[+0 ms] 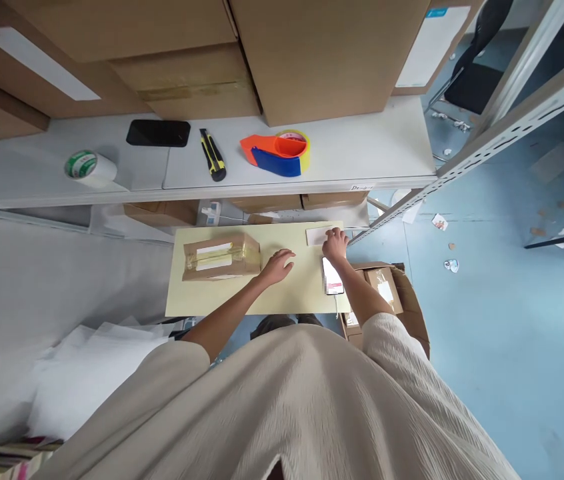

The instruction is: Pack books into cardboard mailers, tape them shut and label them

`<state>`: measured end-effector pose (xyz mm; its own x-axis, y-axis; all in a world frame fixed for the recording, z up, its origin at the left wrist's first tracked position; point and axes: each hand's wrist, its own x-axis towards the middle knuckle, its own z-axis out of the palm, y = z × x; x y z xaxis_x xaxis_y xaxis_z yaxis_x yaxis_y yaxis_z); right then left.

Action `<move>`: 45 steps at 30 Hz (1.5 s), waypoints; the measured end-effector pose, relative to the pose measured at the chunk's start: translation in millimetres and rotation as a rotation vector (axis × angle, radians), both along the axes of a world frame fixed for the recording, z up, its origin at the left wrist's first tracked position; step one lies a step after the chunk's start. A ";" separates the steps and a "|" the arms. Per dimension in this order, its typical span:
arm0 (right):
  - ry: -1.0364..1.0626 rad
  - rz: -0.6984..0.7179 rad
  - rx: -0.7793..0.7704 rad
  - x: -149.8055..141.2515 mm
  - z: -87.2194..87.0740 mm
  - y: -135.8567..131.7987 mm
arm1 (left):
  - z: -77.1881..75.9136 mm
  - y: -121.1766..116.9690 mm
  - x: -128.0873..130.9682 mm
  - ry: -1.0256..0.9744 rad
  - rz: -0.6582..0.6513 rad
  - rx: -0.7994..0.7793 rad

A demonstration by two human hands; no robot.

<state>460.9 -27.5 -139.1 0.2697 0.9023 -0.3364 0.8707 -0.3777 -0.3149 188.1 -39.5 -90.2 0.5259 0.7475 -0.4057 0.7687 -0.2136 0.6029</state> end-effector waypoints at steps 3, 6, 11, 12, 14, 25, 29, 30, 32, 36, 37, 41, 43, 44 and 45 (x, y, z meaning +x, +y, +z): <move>0.086 0.061 -0.028 -20.5 -10.3 10.7 | 0.6 -3.9 -6.4 0.022 -0.001 -0.009; 0.097 -0.009 -0.088 -37.9 -23.6 21.2 | 0.3 -7.9 -16.3 0.020 0.001 -0.003; 0.127 -0.131 -0.083 -33.7 -46.0 24.8 | -1.0 -12.2 -37.6 0.003 0.031 0.008; 0.148 -0.130 -0.069 -29.9 -48.9 24.2 | -1.2 -12.6 -41.3 0.002 0.035 0.007; 0.187 -0.124 -0.047 -22.5 -52.0 22.9 | -1.7 -13.1 -46.8 0.001 0.037 0.001; 0.345 -0.278 0.095 4.8 -36.6 21.7 | -3.8 -9.1 -42.4 -0.026 0.006 -0.027; 0.306 -0.367 0.141 21.2 -24.7 18.8 | -5.1 -6.9 -36.8 -0.051 -0.013 -0.034; 0.307 -0.378 0.157 25.9 -21.3 17.0 | -5.4 -6.0 -35.1 -0.053 -0.020 -0.036; 0.318 -0.409 0.188 36.5 -14.3 12.6 | -6.4 -3.6 -30.5 -0.048 -0.034 -0.038; 0.325 -0.528 0.226 63.0 -3.4 2.3 | -11.0 4.7 -12.9 -0.025 -0.083 -0.043; 0.326 -0.559 0.234 70.4 -2.1 -0.2 | -13.0 7.9 -5.8 -0.020 -0.105 -0.044; 0.336 -0.667 0.241 97.9 -5.8 -8.5 | -24.8 26.0 36.5 0.027 -0.184 -0.061; 0.345 -0.712 0.225 108.6 -12.8 -11.6 | -33.1 37.8 64.1 0.056 -0.222 -0.073; 0.351 -0.729 0.215 113.1 -17.2 -12.9 | -37.7 43.9 78.2 0.059 -0.249 -0.069; 0.357 -0.745 0.205 117.1 -22.1 -14.0 | -42.6 49.8 91.8 0.060 -0.269 -0.051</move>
<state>578.0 -41.4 -161.1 0.7264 0.5835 -0.3631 0.2528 -0.7182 -0.6483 279.8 10.3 -132.7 0.6764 0.5621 -0.4759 0.7233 -0.3851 0.5731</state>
